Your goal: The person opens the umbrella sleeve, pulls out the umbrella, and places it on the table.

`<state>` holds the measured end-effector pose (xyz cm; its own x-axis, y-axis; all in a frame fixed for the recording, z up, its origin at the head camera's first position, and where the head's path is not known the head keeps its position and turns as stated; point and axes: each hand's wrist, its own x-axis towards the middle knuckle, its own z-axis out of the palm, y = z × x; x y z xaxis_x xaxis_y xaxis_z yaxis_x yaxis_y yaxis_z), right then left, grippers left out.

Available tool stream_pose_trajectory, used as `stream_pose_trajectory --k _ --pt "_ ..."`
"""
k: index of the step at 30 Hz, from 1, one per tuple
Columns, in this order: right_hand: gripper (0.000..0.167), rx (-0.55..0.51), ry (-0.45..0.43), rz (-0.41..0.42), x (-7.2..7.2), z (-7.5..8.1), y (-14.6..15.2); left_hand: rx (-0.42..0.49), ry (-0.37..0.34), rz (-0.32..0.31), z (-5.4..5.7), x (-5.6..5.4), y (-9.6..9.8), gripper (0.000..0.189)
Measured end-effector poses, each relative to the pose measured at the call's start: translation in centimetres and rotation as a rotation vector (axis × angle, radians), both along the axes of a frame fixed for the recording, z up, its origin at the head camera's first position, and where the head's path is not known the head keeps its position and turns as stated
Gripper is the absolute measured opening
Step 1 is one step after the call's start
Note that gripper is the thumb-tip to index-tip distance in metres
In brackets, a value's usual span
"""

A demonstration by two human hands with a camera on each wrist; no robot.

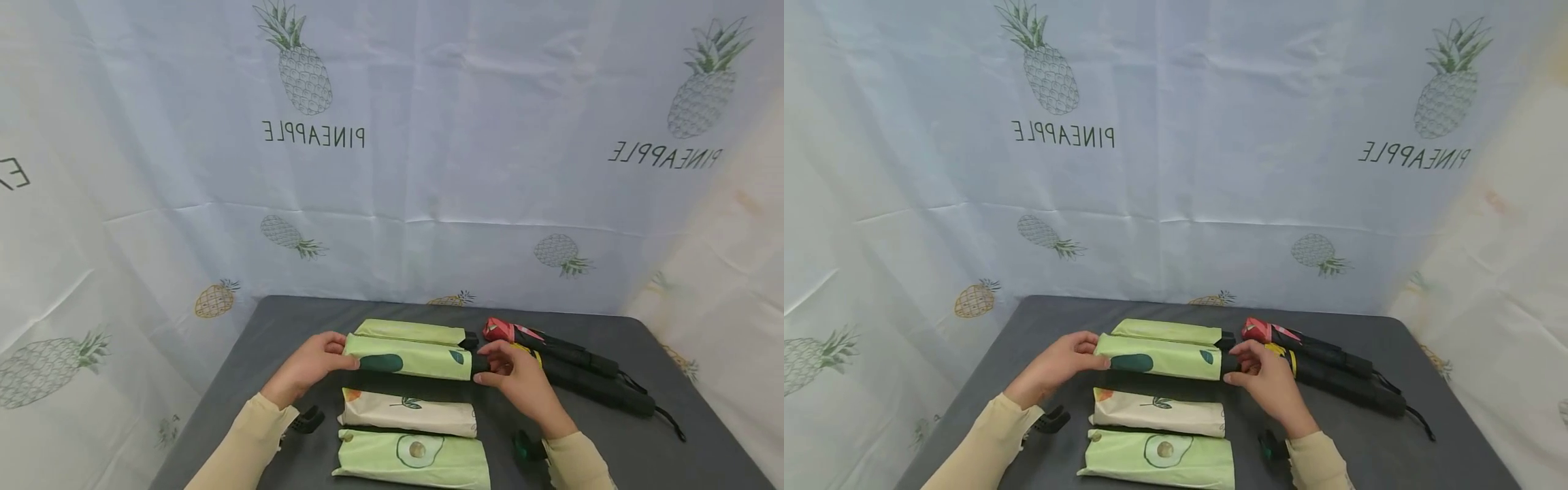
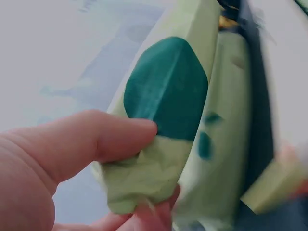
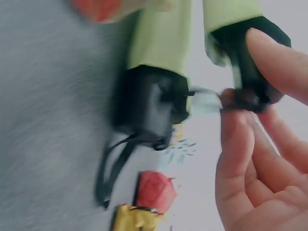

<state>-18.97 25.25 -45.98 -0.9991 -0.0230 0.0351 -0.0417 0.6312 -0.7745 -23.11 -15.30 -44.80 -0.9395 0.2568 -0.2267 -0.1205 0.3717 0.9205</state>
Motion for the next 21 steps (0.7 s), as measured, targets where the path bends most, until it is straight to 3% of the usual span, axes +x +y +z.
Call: stream_pose_trajectory --k 4,9,11,17,21 --pt "0.045 -0.081 0.049 0.007 -0.2 0.9 0.3 0.186 -0.012 -0.03 1.3 -0.7 0.3 0.072" --pt "0.05 -0.219 0.01 0.058 -0.3 1.3 0.6 0.348 -0.049 -0.085 1.8 -1.1 0.6 0.092" --pt "0.051 -0.261 -0.017 0.066 -0.3 1.4 0.8 0.362 -0.049 -0.102 1.7 -1.2 0.8 0.092" --pt "0.053 -0.345 -0.046 0.091 0.0 1.8 0.9 0.315 -0.016 -0.163 1.6 -1.3 1.2 0.062" --pt "0.053 -0.363 -0.048 0.093 0.1 2.1 0.6 0.31 -0.014 -0.186 1.9 -1.3 1.0 0.064"
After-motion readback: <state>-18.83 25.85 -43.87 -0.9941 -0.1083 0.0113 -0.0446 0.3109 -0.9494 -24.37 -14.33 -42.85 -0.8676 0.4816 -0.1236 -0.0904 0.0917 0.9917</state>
